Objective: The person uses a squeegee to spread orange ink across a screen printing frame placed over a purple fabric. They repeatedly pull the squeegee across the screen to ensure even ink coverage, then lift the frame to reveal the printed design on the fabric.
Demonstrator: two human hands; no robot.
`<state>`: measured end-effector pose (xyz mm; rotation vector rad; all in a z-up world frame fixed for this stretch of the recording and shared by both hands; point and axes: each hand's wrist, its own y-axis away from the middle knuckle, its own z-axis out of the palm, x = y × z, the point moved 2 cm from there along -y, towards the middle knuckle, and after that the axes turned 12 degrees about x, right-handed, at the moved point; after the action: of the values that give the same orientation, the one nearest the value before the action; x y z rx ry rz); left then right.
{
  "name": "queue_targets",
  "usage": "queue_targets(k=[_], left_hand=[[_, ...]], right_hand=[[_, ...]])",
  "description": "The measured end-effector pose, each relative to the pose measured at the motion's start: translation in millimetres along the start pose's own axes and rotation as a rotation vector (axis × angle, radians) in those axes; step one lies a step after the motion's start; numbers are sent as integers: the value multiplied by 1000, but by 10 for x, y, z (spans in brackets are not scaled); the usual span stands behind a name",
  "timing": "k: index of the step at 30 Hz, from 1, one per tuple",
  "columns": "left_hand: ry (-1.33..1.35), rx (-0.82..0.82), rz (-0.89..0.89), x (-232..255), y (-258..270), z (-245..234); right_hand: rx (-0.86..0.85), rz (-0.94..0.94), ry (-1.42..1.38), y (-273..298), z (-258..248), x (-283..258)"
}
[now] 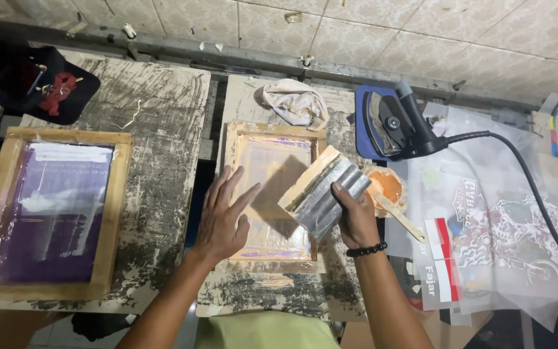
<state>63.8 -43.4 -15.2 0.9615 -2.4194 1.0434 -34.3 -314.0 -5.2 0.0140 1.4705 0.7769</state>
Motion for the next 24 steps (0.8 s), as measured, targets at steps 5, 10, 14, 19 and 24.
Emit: queue_targets(k=[5,10,14,19,24], left_hand=[[26,-49,293,267,55,-328],[-17,-86,436,384,47,-442],[9,-95,427,445,14,-489],[90,-129,378,458,23,-518],[75,-221,464,366,108,-423]], right_hand=[[-41,244,98,141,119,-157],[-98,319,139,112,110,-102],[-127,351,146,103,83,-34],[-164,367,191,94,16,35],[-221,393,243,140,9,33]])
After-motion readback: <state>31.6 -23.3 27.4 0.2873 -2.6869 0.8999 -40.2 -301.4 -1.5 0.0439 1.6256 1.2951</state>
